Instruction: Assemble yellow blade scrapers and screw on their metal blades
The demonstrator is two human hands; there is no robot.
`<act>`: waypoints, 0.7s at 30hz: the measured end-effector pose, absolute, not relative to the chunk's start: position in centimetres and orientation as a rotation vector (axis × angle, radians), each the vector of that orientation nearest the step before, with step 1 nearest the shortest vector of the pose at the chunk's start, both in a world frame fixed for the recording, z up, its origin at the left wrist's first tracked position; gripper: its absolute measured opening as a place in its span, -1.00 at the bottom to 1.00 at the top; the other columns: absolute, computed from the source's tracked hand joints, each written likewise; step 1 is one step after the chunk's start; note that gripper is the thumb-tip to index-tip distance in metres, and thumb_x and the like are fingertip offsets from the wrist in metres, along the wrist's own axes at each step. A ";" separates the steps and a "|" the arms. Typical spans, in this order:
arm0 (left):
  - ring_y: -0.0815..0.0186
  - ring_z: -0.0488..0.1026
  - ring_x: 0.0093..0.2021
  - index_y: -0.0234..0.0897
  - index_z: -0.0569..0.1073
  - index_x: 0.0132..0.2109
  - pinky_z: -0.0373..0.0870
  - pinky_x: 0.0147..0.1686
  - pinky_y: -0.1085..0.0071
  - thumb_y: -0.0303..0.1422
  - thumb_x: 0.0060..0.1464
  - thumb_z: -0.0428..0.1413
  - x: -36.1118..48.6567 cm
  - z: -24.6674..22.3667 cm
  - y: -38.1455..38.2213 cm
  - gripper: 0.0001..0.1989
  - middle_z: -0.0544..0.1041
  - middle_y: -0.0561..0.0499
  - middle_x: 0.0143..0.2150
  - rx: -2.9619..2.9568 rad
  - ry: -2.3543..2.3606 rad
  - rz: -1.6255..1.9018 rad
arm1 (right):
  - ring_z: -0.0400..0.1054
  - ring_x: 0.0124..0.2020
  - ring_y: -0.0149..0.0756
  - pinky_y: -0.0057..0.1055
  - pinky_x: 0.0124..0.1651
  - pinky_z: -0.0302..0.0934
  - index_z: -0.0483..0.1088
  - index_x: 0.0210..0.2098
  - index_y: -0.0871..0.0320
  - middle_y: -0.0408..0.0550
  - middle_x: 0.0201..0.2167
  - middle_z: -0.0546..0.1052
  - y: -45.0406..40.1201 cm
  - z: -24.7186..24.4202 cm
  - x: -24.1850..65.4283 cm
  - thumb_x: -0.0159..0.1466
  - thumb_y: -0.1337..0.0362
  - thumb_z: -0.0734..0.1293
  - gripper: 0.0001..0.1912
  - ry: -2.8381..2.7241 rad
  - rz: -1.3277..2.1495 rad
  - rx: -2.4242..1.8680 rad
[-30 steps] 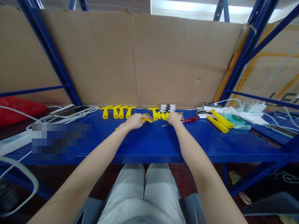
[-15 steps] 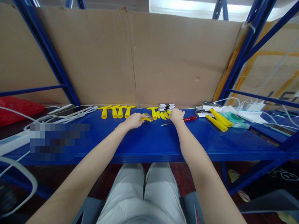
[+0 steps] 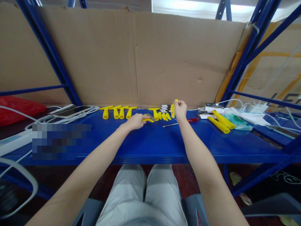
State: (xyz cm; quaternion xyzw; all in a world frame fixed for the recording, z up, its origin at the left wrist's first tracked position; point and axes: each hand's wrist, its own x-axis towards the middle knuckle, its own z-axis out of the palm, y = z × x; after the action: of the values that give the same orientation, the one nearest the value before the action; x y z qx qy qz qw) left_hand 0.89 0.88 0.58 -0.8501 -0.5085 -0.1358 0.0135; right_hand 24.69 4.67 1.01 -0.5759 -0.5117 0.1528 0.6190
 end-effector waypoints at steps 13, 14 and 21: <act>0.12 0.39 0.08 -0.04 0.39 0.15 0.32 0.02 0.28 -0.44 0.10 0.05 0.9 0.5 0.9 -0.55 0.46 0.00 0.10 -2.670 -1.546 -0.417 | 0.09 -0.79 -0.57 -0.62 -0.70 0.02 0.24 -0.40 0.20 -0.25 -0.75 0.29 1.5 1.5 20.4 0.25 0.47 0.19 -0.89 -1.165 1.219 -1.434; 0.12 0.40 0.08 -0.04 0.39 0.15 0.32 0.02 0.28 -0.43 0.10 0.05 0.9 0.5 0.9 -0.55 0.46 -0.01 0.10 -2.670 -1.545 -0.416 | 0.13 -0.77 -0.57 -0.62 -0.68 0.06 0.26 -0.37 0.21 -0.24 -0.72 0.32 1.4 1.5 20.4 0.24 0.49 0.18 -0.89 -1.174 1.243 -1.444; 0.13 0.42 0.06 -0.08 0.39 0.15 0.33 0.01 0.28 -0.42 0.11 0.05 1.0 0.3 0.9 -0.56 0.48 -0.06 0.08 -2.676 -1.538 -0.386 | 0.33 -0.62 -0.46 -0.52 -0.52 0.30 0.31 -0.22 0.26 -0.14 -0.61 0.46 1.3 1.3 19.9 0.21 0.61 0.18 -0.78 -1.194 1.328 -1.337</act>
State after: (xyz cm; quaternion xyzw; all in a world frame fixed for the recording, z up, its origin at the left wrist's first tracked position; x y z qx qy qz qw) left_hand 1.05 0.93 0.34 -0.8602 -0.4944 -0.1242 0.0153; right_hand 19.90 1.33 1.33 -0.5383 -0.4805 0.5347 0.4398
